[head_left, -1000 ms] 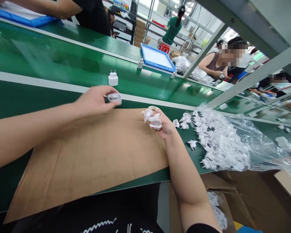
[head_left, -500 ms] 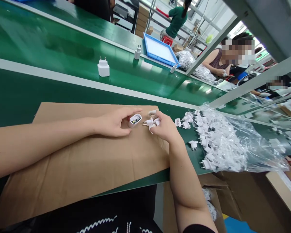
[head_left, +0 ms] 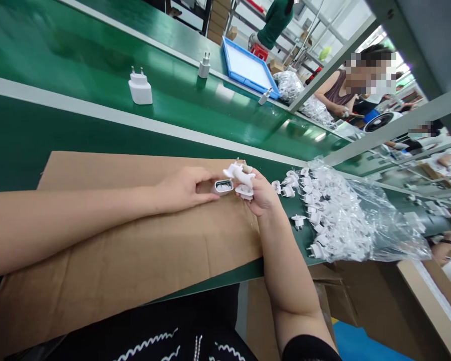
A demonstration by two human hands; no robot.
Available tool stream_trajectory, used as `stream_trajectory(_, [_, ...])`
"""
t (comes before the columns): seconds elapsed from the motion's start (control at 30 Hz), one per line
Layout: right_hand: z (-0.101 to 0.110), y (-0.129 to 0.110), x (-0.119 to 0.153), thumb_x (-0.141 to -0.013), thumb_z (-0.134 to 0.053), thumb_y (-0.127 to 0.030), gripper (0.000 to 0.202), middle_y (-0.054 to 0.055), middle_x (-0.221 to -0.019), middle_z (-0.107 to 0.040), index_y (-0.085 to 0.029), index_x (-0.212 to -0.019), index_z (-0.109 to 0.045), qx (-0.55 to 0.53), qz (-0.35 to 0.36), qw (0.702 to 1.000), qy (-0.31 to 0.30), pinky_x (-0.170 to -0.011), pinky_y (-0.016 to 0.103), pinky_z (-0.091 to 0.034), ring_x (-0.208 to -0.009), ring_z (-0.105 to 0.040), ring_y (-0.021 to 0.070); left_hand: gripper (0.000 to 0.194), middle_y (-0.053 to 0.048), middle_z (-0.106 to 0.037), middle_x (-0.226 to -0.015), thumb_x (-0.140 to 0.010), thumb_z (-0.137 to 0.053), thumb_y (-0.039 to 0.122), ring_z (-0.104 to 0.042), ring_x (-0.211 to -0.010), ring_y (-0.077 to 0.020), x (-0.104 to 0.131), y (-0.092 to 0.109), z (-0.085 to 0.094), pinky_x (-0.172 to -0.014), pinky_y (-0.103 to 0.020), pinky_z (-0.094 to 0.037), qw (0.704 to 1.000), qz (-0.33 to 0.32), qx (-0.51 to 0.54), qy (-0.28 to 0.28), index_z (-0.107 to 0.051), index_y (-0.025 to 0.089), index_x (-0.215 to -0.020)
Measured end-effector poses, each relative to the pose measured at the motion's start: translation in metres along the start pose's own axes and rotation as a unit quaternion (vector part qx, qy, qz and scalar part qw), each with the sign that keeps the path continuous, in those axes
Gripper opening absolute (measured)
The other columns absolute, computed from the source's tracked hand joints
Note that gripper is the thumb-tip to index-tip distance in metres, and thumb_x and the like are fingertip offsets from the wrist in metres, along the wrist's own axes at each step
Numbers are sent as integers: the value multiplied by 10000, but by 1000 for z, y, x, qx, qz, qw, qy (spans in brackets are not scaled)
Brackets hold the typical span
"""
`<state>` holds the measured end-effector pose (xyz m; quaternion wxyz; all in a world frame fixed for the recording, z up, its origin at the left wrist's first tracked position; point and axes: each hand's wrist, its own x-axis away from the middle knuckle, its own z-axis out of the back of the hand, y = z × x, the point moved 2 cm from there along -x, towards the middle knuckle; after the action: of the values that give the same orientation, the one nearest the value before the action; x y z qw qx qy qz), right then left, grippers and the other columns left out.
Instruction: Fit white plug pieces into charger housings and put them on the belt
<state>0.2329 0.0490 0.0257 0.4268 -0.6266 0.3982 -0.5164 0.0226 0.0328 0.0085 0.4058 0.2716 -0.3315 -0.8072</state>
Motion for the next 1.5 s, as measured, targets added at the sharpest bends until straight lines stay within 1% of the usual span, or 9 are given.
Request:
stream_trajectory(0.17, [-4, -3, 8, -625, -840, -311, 344, -18, -680, -633, -214, -939, -738, 159, 92, 983, 31, -517, 258, -398, -563, -505, 116, 306, -21, -657, -767, -867, -627, 434, -558, -655, -155, 1, 3, 5, -583, -279, -376, 1000, 6, 3, 21, -781, 235, -1041])
stream_trajectory(0.33, [-10, -12, 21, -739, -775, -320, 198, 15, -819, -702, -228, -912, -750, 298, 209, 928, 74, -588, 298, -451, -621, -550, 141, 448, -19, -691, -836, -818, -702, 459, -564, -680, -157, 2, -1, 8, -600, -276, -389, 999, 24, 26, 30, -740, 253, -1214])
stream_trajectory(0.47, [-17, -10, 27, -827, -709, -307, 136, 28, -940, -737, -251, -948, -734, 374, 295, 877, 64, -651, 312, -476, -740, -616, 177, 396, -14, -672, -764, -864, -660, 578, -570, -668, -160, 1, 0, 4, -580, -275, -361, 998, 44, 36, 19, -774, 248, -1050])
stream_trajectory(0.67, [-23, -9, 32, -818, -646, -186, 146, 34, -1004, -746, -252, -938, -700, 474, 312, 822, 41, -673, 314, -466, -826, -646, 206, 411, -15, -667, -743, -862, -659, 616, -573, -658, -165, 0, 0, 4, -575, -283, -354, 998, 58, 34, 16, -767, 232, -958])
stream_trajectory(0.9, [-33, -19, 35, -681, -569, -71, 258, 51, -911, -719, -229, -856, -673, 585, 292, 755, 57, -639, 296, -386, -852, -615, 237, 476, -72, -740, -985, -983, -536, 561, -674, -890, -227, 4, -3, -4, -722, -298, -447, 993, -42, -92, 54, -668, 258, -1326])
stream_trajectory(1.13, [-27, -17, 24, -634, -625, -71, 268, 11, -824, -718, -230, -827, -723, 483, 217, 846, 61, -626, 292, -396, -716, -587, 185, 578, -173, -736, -959, -1022, -437, 588, -689, -928, -291, 8, -4, -10, -732, -347, -479, 970, -67, -221, 76, -687, 127, -1265])
stream_trajectory(1.33, [-12, 7, 1, -606, -750, -157, 408, -11, -762, -724, -201, -1011, -749, 86, 75, 993, 42, -504, 220, -414, -580, -563, 119, 432, -36, -755, -878, -903, -607, 588, -673, -762, -204, -12, -7, 7, -668, -281, -474, 999, 8, -28, 29, -759, 216, -1061])
stream_trajectory(1.43, [-3, -2, -6, -745, -710, -192, 289, -7, -737, -701, -186, -1034, -709, -137, -1, 989, 61, -398, 164, -385, -502, -535, 84, 469, -28, -743, -850, -843, -660, 579, -656, -741, -211, -40, -24, 33, -660, -290, -462, 987, 103, -40, 116, -758, 205, -1110])
stream_trajectory(1.5, [5, -11, -5, -900, -613, -240, 131, 21, -775, -704, -174, -1001, -667, -293, -49, 952, 70, -383, 140, -420, -503, -551, 75, 479, -45, -743, -878, -835, -678, 551, -663, -783, -231, -64, -40, 54, -683, -305, -462, 965, 163, -94, 180, -750, 194, -1146])
